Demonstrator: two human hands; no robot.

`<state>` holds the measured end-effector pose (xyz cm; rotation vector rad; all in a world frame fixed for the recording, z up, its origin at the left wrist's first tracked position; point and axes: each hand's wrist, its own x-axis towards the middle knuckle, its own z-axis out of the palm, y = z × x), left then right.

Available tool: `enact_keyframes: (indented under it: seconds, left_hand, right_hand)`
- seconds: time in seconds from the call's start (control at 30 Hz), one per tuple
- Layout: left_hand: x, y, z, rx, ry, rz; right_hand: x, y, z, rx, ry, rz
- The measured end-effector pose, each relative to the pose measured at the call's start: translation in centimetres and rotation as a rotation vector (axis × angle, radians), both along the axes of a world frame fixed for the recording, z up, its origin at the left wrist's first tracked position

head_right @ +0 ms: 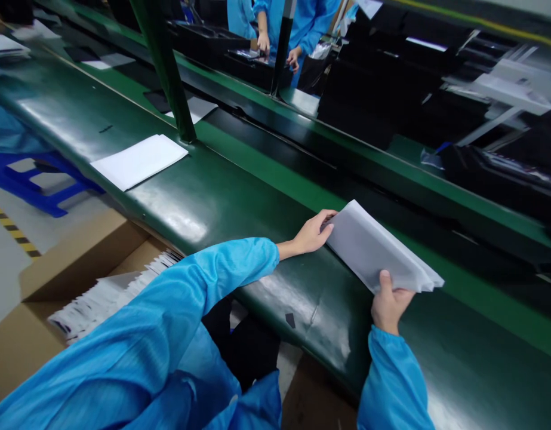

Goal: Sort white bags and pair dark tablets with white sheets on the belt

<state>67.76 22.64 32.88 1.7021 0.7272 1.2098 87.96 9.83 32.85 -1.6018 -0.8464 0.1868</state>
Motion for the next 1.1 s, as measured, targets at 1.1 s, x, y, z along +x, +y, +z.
enact_keyframes:
  seconds: [1.1]
  left_hand:
    - [-0.77, 0.37, 0.09, -0.008, 0.364, -0.045]
  right_hand:
    - [0.62, 0.0, -0.08, 0.159, 0.039, -0.075]
